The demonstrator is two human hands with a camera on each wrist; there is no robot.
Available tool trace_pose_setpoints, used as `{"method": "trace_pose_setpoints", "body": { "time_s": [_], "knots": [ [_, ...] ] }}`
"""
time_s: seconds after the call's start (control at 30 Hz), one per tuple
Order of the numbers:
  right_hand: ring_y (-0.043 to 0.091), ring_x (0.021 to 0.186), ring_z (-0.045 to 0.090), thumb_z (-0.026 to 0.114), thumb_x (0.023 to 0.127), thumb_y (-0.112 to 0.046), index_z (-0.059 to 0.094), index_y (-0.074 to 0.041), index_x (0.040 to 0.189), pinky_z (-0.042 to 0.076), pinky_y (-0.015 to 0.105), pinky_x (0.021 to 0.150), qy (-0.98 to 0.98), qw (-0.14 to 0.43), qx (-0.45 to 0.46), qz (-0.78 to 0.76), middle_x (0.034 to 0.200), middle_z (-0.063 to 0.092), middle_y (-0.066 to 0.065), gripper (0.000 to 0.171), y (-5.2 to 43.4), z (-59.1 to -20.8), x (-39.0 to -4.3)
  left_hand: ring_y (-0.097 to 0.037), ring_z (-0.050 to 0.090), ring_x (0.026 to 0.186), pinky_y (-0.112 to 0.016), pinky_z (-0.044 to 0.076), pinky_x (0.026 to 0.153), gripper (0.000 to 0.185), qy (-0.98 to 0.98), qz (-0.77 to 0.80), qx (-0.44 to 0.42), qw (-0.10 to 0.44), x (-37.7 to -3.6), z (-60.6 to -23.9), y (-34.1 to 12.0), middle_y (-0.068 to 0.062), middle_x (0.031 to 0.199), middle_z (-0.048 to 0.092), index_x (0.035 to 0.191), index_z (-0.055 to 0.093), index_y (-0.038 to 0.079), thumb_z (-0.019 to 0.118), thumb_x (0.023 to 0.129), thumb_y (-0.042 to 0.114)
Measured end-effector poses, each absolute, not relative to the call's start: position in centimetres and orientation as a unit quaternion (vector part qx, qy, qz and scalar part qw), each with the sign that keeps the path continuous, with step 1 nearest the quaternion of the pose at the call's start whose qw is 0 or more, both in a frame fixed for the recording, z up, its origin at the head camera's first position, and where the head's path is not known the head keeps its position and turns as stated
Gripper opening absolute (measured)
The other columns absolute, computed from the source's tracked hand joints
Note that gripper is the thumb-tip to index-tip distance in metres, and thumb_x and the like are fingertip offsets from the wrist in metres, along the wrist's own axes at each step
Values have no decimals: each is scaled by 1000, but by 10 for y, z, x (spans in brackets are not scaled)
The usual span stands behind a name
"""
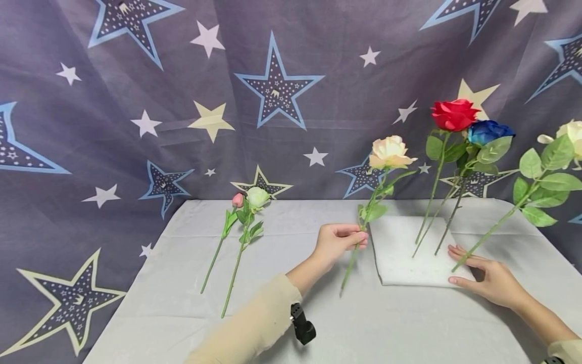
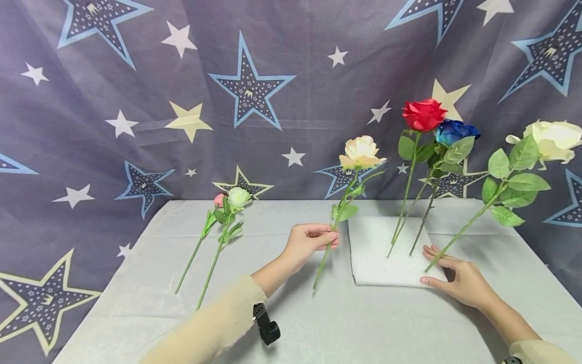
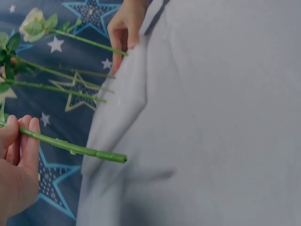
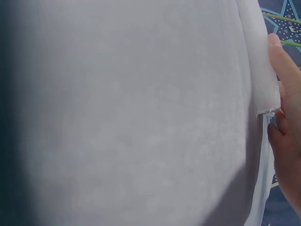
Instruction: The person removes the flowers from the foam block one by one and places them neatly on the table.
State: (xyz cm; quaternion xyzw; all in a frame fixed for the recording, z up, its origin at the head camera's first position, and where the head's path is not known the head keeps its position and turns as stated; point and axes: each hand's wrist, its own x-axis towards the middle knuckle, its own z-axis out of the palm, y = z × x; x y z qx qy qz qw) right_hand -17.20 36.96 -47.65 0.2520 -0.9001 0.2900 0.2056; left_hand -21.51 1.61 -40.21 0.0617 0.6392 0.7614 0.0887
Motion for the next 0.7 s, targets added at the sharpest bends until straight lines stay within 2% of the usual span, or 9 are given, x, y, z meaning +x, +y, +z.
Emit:
{"method": "trace_pose_setpoints", "body": {
  "time_s": [0.2,0.47,0.57,0.7],
  "knots": [
    [-27,128,28,87,61,-10,65,-8,124,18,-9,103,-894,216,260,293,138,38,-38,66,370,-477,-173,-8,70,64,-34,62,76,26,638,760,59,110,-213,-412,-7,-35,100,67,106,63,-18,67,83,-8],
    [-26,128,30,87,60,-9,66,-8,123,18,-8,104,-890,224,264,295,138,40,-36,67,370,-478,-174,-11,71,66,-34,62,76,25,650,750,28,119,-208,-423,-39,-31,95,71,105,61,-20,66,82,-10],
    [-26,128,30,87,60,-9,66,-8,123,19,-8,104,-890,223,264,299,138,41,-36,66,371,-478,-174,-11,71,66,-34,62,75,25,651,749,21,119,-206,-425,-52,-27,91,72,105,60,-21,65,82,-12],
    [-26,128,30,87,60,-9,66,-8,123,19,-8,104,-889,221,265,301,138,41,-36,66,371,-477,-174,-11,71,66,-34,62,75,26,654,747,1,122,-204,-430,-69,-16,83,75,106,59,-21,64,83,-12]
  ]
}}
